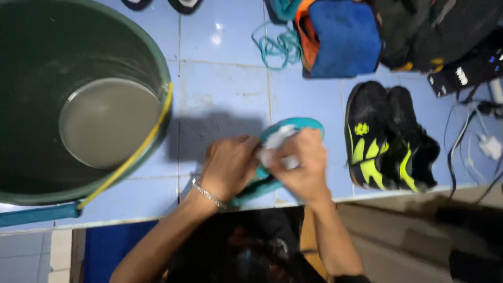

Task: The person cleans a shoe using a white cloth, rubbing the outer surface and the interior of the shoe.

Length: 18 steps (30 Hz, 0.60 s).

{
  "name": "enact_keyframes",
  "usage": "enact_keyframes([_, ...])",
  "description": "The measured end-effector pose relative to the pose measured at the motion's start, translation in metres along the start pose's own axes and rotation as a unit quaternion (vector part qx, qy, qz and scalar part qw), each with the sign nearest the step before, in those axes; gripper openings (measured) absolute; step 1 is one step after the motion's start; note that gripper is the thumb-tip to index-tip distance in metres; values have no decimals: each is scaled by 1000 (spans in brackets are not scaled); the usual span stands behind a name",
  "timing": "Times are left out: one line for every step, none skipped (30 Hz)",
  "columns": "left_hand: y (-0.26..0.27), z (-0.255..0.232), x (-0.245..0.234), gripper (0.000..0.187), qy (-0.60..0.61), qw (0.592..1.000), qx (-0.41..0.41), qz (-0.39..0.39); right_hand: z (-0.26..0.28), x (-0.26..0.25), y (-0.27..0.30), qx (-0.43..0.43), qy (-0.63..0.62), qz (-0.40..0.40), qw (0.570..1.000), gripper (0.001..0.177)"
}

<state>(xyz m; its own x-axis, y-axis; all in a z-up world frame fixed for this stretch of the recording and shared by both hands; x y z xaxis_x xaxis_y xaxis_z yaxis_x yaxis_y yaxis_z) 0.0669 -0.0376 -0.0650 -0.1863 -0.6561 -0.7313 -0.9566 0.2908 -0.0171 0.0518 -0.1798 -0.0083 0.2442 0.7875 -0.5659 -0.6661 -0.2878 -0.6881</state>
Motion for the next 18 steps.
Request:
enact_keyframes([1, -2, 4, 18, 5, 1000, 1, 12, -15, -2, 2, 12, 6, 2, 1000, 22])
enact_keyframes([3, -4, 6, 17, -1, 1000, -2, 3, -30, -6, 5, 35, 34, -1, 999, 22])
enact_keyframes([-2, -1, -1, 18, -16, 1000, -6, -23, -48, -4, -3, 41, 54, -9, 998, 24])
enact_keyframes([1, -3, -1, 18, -18, 999, -6, -27, -40, -7, 2, 37, 52, -11, 998, 24])
enact_keyframes([1, -4, -1, 18, -18, 999, -11, -29, -35, -11, 5, 41, 83, -12, 996, 25])
enact_keyframes([1, -5, 1, 19, -17, 999, -15, -31, -30, -15, 10, 45, 113, -14, 992, 27])
enact_keyframes([-1, -2, 0, 19, -17, 999, -12, -27, -31, -12, 8, 49, 117, -15, 992, 27])
enact_keyframes([-3, 0, 1, 19, -31, 999, -12, -16, -31, -8, 7, 31, 109, -2, 994, 26])
enact_keyframes([-3, 2, 5, 21, -42, 999, -11, -3, -29, -6, 9, 15, 103, 15, 994, 27])
enact_keyframes([1, -4, 9, 21, -38, 999, -8, 5, -31, -15, 8, 22, 108, 17, 994, 27])
enact_keyframes([2, -6, 4, 20, -44, 999, -7, -9, -35, -19, 0, 28, 115, 15, 993, 28])
enact_keyframes([3, -9, -1, 19, -49, 999, -5, -24, -39, -23, -9, 33, 122, 14, 992, 30])
enact_keyframes([0, -6, -3, 19, -52, 998, -7, -30, -26, -16, -9, 27, 118, 12, 993, 30])
enact_keyframes([-3, -1, -2, 19, -20, 999, -23, -16, -14, -8, -9, 11, 87, 22, 996, 30])
enact_keyframes([1, 0, 8, 19, 19, 999, -37, 15, 3, -5, 3, 10, 64, 36, 997, 31])
enact_keyframes([2, -1, 14, 19, 23, 999, -37, 25, -15, -8, 6, 20, 67, 39, 997, 31])
enact_keyframes([0, -2, 13, 19, -21, 1000, -21, 4, -37, -10, 1, 45, 57, 15, 997, 27])
enact_keyframes([-2, -2, 10, 20, -65, 998, -5, -17, -58, -12, -4, 70, 47, -9, 996, 25])
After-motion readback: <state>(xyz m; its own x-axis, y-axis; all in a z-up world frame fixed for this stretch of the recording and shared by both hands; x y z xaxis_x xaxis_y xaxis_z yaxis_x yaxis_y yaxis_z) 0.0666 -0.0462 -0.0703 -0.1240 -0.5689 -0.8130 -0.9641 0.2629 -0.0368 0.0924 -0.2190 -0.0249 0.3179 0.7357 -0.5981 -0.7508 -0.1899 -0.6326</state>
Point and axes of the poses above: each hand's wrist, its own y-axis away from the middle knuckle, its own x-axis out of the palm, z = x × y, the point moved 5 cm from there along -y, towards the middle knuckle, and after that the axes turned 10 degrees about -x, right-handed, at the moved point
